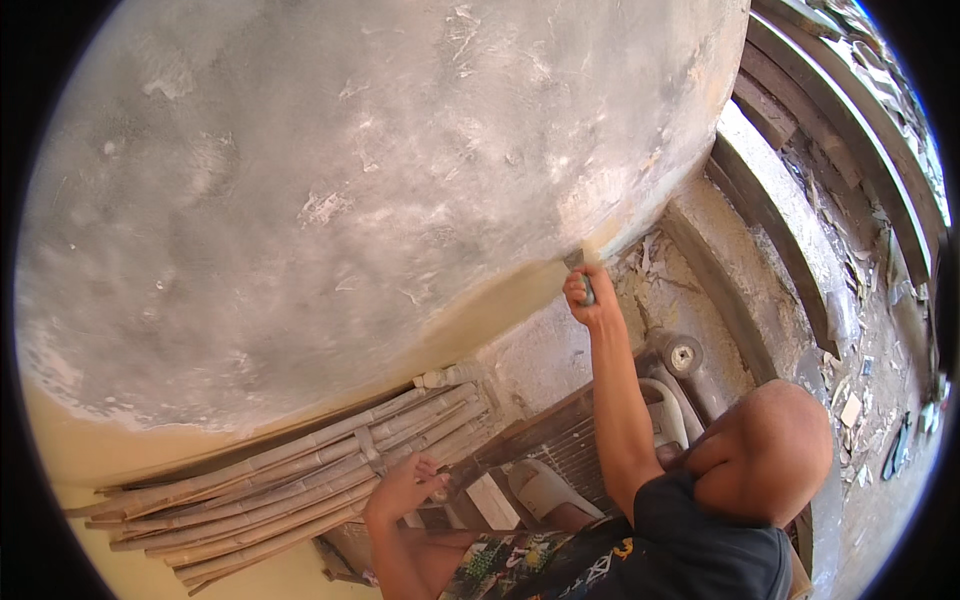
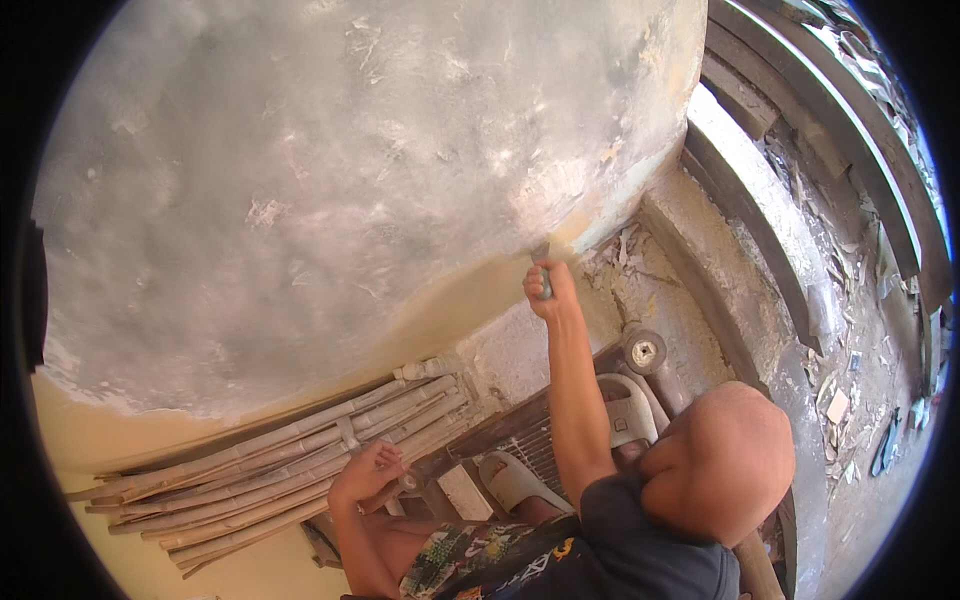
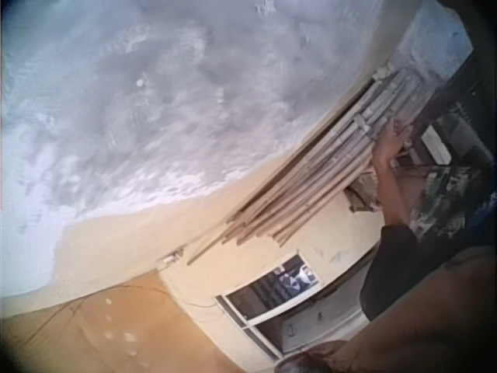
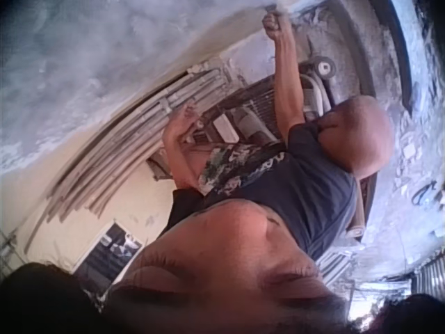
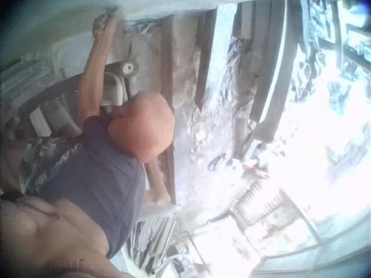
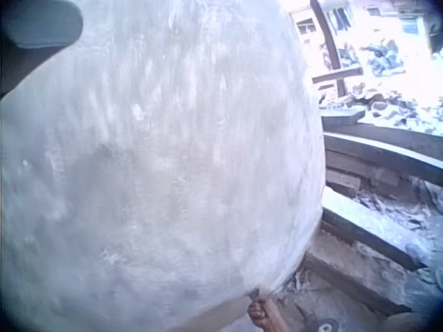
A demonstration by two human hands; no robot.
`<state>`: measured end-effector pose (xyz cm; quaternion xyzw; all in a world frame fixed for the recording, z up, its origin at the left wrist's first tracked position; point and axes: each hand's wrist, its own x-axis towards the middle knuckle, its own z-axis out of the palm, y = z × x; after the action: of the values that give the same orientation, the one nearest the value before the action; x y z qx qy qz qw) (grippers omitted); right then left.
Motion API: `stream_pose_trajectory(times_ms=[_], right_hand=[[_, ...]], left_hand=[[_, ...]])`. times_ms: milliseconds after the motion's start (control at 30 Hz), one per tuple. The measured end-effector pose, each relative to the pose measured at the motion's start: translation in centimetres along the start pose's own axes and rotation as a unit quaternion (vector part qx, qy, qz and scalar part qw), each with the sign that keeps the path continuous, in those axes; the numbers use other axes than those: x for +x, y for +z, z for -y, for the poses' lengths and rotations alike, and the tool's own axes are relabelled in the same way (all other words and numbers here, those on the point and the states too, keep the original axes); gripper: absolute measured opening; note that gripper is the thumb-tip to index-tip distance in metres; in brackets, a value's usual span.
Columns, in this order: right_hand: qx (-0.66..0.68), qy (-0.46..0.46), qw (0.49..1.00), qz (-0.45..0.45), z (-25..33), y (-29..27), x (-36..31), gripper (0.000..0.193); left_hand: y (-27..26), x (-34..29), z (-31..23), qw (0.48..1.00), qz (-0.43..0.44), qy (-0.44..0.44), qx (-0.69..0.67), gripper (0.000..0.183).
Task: The person scrapes a wall using a putty knife to remove old material.
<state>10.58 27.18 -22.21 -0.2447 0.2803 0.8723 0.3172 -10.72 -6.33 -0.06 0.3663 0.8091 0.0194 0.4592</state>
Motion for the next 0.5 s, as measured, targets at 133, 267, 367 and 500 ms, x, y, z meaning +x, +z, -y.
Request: stream_pose_trajectory(times_ms=[133, 267, 367, 500], right_hand=[[-0.061, -0.020, 0.998, 0.010, -1.0, 0.2, -0.2, 0.015], [-0.075, -0.035, 0.997, -0.004, -1.1, -0.1, 0.1, 0.018], [-0.075, -0.033, 0.997, 0.008, -0.5, 0.2, 0.5, 0.018], [-0.079, -0.021, 0.997, 0.012, -0.3, -0.6, 0.0, 0.017]], left_hand=[[-0.3, -1.1, -1.1, 0.999, 0.000, -0.039, -0.020, 0.033], [-0.2, -0.6, 0.6, 0.999, 0.013, -0.030, -0.038, 0.040], [-0.3, -0.3, 0.5, 0.999, 0.014, -0.025, -0.024, 0.047], [-0.2, 0.4, 0.7, 0.999, 0.014, -0.023, -0.043, 0.048]])
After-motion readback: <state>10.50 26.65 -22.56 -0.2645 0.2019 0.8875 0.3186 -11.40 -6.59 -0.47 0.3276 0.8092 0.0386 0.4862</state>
